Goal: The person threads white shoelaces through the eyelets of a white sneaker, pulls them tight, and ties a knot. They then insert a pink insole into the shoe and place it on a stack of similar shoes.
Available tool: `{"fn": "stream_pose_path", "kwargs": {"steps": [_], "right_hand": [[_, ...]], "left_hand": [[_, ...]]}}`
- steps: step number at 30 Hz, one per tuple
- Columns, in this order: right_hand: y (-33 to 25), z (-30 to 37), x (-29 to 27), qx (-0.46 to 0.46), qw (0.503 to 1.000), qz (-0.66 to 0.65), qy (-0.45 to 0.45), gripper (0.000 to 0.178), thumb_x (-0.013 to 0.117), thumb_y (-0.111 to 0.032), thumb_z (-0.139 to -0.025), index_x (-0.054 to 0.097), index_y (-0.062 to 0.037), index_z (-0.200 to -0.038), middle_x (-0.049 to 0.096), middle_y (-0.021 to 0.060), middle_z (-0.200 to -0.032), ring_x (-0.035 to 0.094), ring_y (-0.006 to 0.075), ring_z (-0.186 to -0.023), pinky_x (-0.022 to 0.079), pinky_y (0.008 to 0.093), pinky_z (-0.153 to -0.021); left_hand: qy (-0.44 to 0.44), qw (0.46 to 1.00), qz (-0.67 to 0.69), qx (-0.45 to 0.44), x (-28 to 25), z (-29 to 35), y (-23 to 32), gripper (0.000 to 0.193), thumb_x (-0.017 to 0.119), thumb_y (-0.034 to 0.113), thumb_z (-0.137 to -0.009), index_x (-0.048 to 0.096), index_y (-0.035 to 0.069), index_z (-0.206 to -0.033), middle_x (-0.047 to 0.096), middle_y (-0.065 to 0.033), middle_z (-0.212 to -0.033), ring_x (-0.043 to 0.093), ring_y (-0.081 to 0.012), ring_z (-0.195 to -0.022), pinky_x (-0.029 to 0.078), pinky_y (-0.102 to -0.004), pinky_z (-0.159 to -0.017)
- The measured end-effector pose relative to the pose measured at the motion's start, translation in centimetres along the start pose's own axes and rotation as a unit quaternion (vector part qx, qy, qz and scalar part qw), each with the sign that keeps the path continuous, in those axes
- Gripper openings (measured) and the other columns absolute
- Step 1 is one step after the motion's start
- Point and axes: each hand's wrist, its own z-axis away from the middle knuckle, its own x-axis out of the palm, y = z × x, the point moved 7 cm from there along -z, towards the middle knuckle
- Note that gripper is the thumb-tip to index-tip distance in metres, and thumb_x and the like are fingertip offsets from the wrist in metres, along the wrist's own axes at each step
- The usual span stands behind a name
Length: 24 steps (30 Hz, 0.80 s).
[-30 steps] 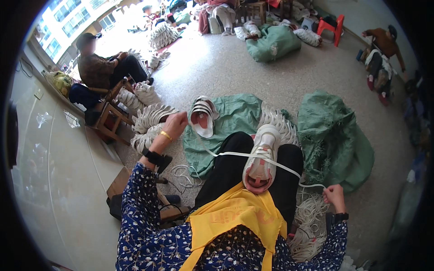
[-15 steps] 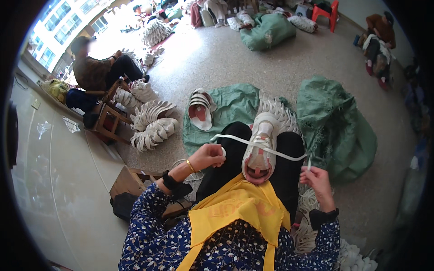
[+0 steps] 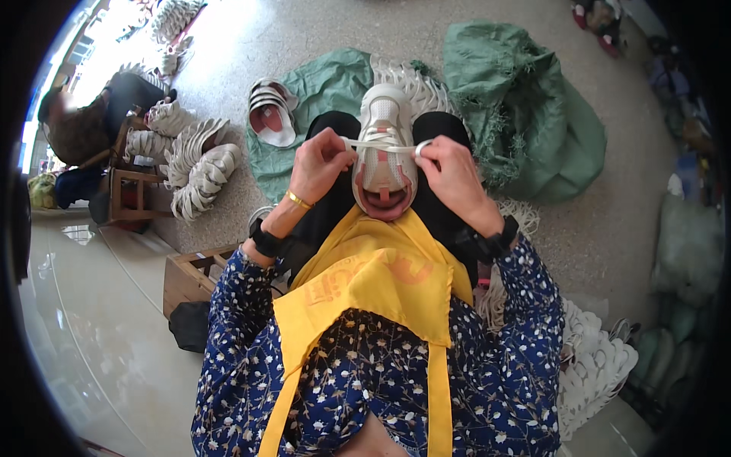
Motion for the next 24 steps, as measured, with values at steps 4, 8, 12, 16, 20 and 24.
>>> {"fn": "stream_pose_path", "kwargs": {"steps": [4, 8, 12, 16, 20, 24], "right_hand": [[0.0, -2.0, -0.2, -0.022, 0.998, 0.002, 0.050, 0.010, 0.068, -0.005, -0.089, 0.072, 0.0025, -0.095, 0.064, 0.0162, -0.084, 0.062, 0.0327, -0.073, 0.048, 0.0401, -0.066], [1.1, -2.3, 0.6, 0.032, 0.994, -0.093, 0.046, 0.014, 0.065, -0.002, -0.093, 0.072, 0.0029, -0.103, 0.066, 0.0118, -0.088, 0.066, 0.0220, -0.073, 0.053, 0.0318, -0.065], [1.6, -1.4, 1.6, 0.065, 0.980, -0.186, 0.029, 0.017, 0.061, 0.001, -0.095, 0.072, 0.0031, -0.108, 0.068, 0.0074, -0.096, 0.067, 0.0126, -0.072, 0.057, 0.0241, -0.065], [2.2, -1.0, 2.0, 0.058, 0.976, -0.206, 0.036, 0.019, 0.060, 0.003, -0.096, 0.073, 0.0027, -0.110, 0.069, 0.0064, -0.100, 0.067, 0.0109, -0.073, 0.057, 0.0239, -0.065], [2.6, -1.0, 2.3, 0.067, 0.975, -0.211, 0.032, 0.019, 0.060, 0.003, -0.096, 0.073, 0.0028, -0.110, 0.069, 0.0059, -0.100, 0.067, 0.0103, -0.074, 0.058, 0.0235, -0.066], [2.7, -1.0, 2.4, 0.076, 0.972, -0.221, 0.034, 0.018, 0.061, 0.003, -0.096, 0.073, 0.0029, -0.109, 0.069, 0.0056, -0.101, 0.067, 0.0101, -0.075, 0.058, 0.0230, -0.068]], "left_hand": [[0.052, 0.998, 0.021, 0.018, 0.2, -1.0, -0.2, 0.016, 0.076, 0.006, -0.086, 0.062, -0.001, -0.084, 0.072, -0.0061, -0.079, 0.069, -0.0089, -0.073, 0.056, -0.0252, -0.068], [0.024, 0.991, 0.131, -0.022, 1.0, -1.2, -1.5, 0.013, 0.073, 0.004, -0.090, 0.062, -0.001, -0.086, 0.072, -0.0052, -0.084, 0.069, -0.0094, -0.078, 0.057, -0.0245, -0.071], [0.043, 0.992, 0.122, 0.001, 1.1, -1.2, -2.0, 0.011, 0.071, 0.001, -0.091, 0.061, -0.001, -0.087, 0.071, -0.0055, -0.087, 0.069, -0.0101, -0.079, 0.058, -0.0249, -0.073], [0.056, 0.986, 0.156, -0.006, 1.6, -1.3, -2.5, 0.011, 0.070, -0.002, -0.091, 0.060, -0.001, -0.087, 0.070, -0.0060, -0.087, 0.069, -0.0104, -0.079, 0.058, -0.0255, -0.074], [0.066, 0.984, 0.163, 0.000, 1.6, -1.1, -2.0, 0.011, 0.069, -0.003, -0.091, 0.059, -0.001, -0.087, 0.070, -0.0060, -0.086, 0.069, -0.0110, -0.079, 0.059, -0.0258, -0.073], [0.077, 0.990, 0.115, 0.019, 1.2, -0.9, -1.4, 0.013, 0.072, -0.001, -0.085, 0.060, -0.001, -0.086, 0.070, -0.0054, -0.081, 0.069, -0.0104, -0.074, 0.056, -0.0252, -0.069]]}}
